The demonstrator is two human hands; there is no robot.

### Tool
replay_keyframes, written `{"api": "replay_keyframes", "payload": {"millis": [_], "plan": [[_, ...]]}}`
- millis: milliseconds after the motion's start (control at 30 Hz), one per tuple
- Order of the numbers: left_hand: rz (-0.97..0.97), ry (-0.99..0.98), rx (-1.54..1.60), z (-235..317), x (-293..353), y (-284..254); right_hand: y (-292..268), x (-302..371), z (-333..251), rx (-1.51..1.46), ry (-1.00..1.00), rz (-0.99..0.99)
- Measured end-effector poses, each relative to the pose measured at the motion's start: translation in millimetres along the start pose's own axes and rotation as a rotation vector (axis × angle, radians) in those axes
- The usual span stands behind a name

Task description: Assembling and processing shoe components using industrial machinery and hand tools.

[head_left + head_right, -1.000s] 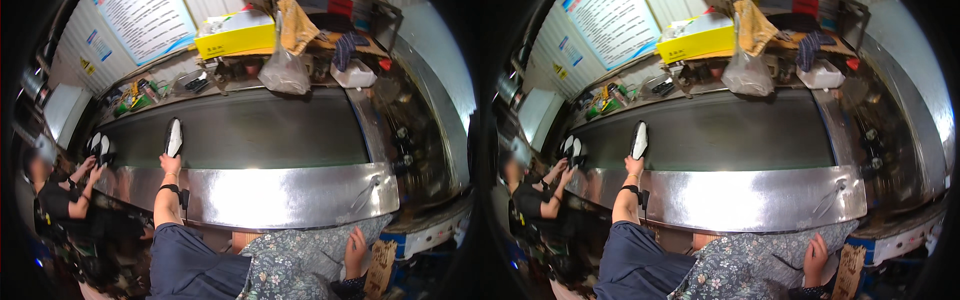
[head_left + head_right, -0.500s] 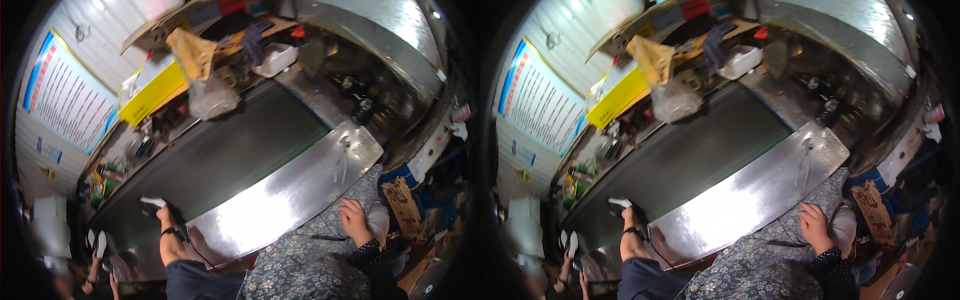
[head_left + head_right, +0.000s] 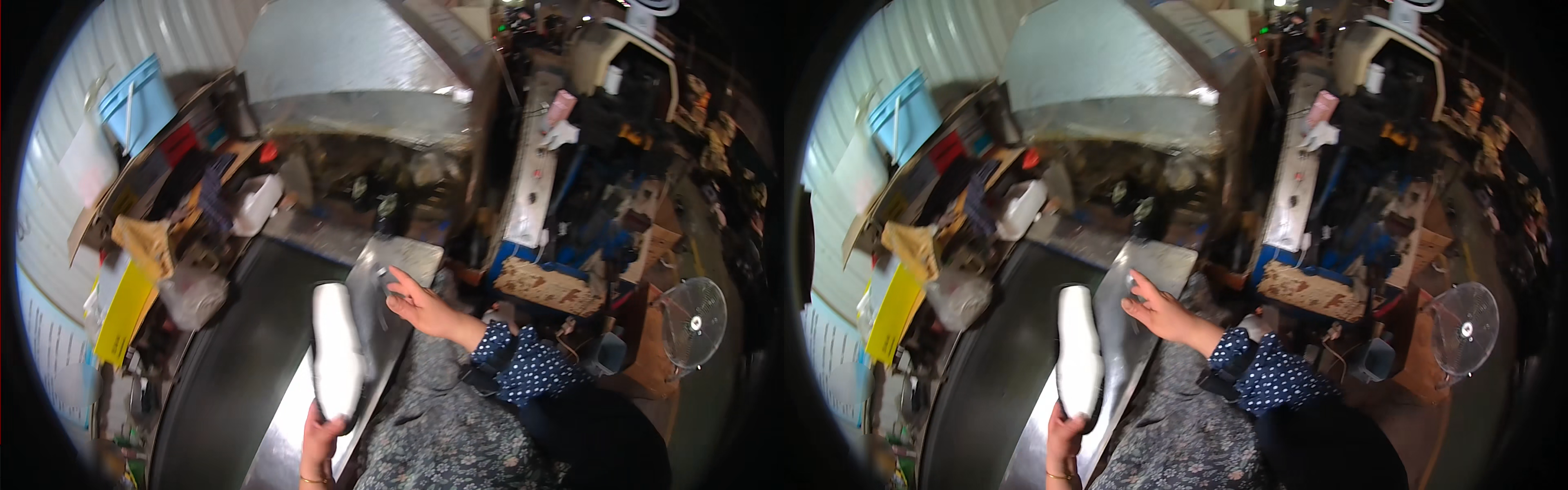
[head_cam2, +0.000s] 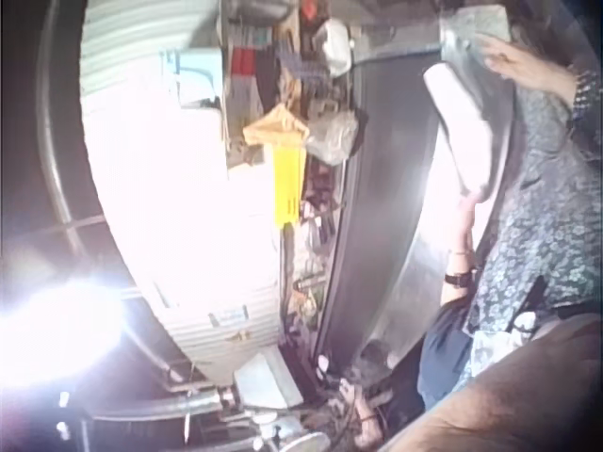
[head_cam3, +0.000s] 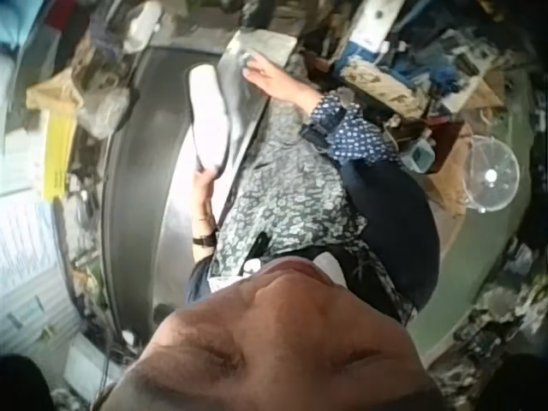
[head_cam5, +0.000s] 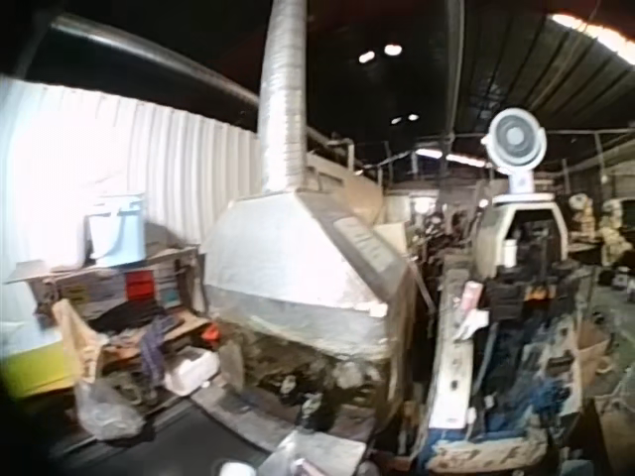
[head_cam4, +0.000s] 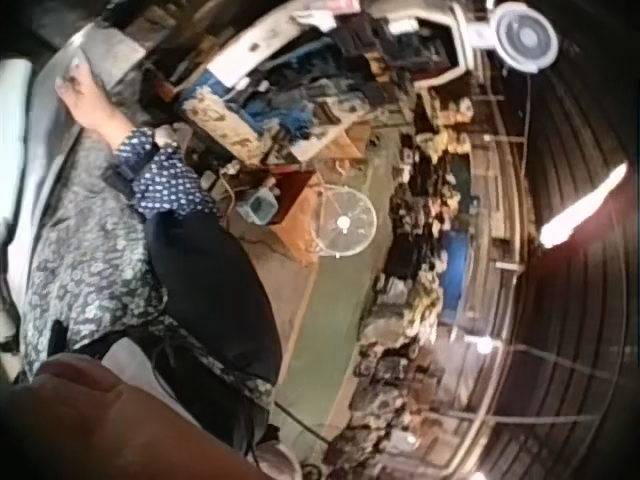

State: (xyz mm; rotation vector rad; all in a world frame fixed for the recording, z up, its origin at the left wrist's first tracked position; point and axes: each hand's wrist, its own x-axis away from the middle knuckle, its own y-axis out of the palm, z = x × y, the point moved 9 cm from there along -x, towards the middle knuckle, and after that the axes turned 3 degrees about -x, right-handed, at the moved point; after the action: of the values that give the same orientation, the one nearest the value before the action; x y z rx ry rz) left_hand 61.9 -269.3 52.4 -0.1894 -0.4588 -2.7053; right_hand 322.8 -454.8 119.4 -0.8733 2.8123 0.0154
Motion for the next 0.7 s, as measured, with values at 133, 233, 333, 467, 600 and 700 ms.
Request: {"api": "replay_keyframes", "payload": {"millis": [133, 233, 333, 467, 600, 700], "plan": [[-0.651, 0.137, -0.862, 15.9, -14.6, 131.3, -85.0, 53.5, -73.9, 0.326, -0.283, 0.386], [-0.562, 0.062, -0.359, -13.0, -77.3, 182.7, -81.6, 98.0, -80.7, 0.454, -0.37, 0.22], [-0.521, -0.254, 0.041, -43.8, -95.1, 246.2, -55.5, 128.3, -99.8, 0.685, -0.455, 0.072], [-0.38, -0.317, 0.035, -60.9, -100.8, 272.7, -86.2, 123.0, -92.2, 0.738, -0.241, -0.055], [-0.229, 0.133, -0.347, -31.9, -120.8, 257.8, -90.6, 103.0, -64.9, 0.551, -0.12, -0.062], [-0.329, 0.701, -0.772, -9.3, -98.5, 269.3, -90.9, 125.0, 3.2, 0.511, -0.056, 0.236]]}}
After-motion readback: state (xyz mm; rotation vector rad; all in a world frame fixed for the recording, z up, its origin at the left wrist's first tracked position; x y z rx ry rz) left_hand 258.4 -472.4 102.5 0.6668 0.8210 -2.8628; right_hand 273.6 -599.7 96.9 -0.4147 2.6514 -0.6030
